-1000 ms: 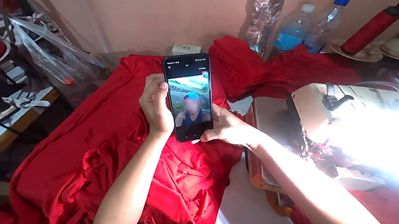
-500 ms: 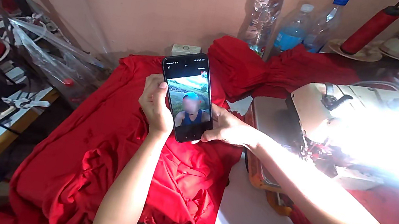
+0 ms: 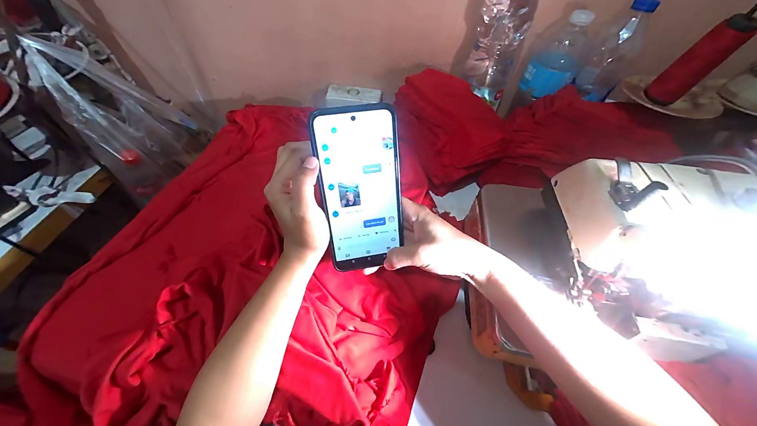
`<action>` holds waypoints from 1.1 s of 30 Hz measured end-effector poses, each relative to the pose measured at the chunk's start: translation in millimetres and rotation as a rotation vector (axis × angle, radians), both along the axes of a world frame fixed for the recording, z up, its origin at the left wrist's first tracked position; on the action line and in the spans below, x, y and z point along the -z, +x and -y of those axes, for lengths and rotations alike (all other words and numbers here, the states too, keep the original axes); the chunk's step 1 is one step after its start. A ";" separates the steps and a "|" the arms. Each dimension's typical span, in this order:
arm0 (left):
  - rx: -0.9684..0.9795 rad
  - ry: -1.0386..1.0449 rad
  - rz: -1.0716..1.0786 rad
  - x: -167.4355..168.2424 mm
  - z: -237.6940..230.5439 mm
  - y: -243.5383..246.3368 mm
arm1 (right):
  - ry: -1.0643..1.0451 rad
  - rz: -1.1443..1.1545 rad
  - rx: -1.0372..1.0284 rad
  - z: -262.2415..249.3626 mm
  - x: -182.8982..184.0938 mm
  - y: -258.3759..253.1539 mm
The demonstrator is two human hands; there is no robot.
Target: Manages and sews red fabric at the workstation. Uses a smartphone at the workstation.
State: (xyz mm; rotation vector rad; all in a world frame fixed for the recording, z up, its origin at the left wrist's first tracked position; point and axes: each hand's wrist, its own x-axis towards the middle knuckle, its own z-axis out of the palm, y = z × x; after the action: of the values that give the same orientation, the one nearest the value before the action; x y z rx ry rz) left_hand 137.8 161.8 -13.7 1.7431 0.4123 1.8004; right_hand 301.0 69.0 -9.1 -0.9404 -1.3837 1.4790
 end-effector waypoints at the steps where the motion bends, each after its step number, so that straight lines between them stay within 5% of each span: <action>1: -0.001 0.001 0.001 0.2 -0.3 0.2 | -0.004 -0.005 -0.002 0.1 -0.3 0.0; 33: 0.007 -0.143 -0.116 -2.7 4.0 0.4 | -0.020 -0.040 0.028 2.0 -4.5 -1.1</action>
State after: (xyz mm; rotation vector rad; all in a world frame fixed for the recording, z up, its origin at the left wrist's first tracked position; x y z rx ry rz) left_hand 138.2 157.7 -11.0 1.7507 0.5674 1.6281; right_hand 299.9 67.0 -4.6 -0.9341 -1.3248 1.4854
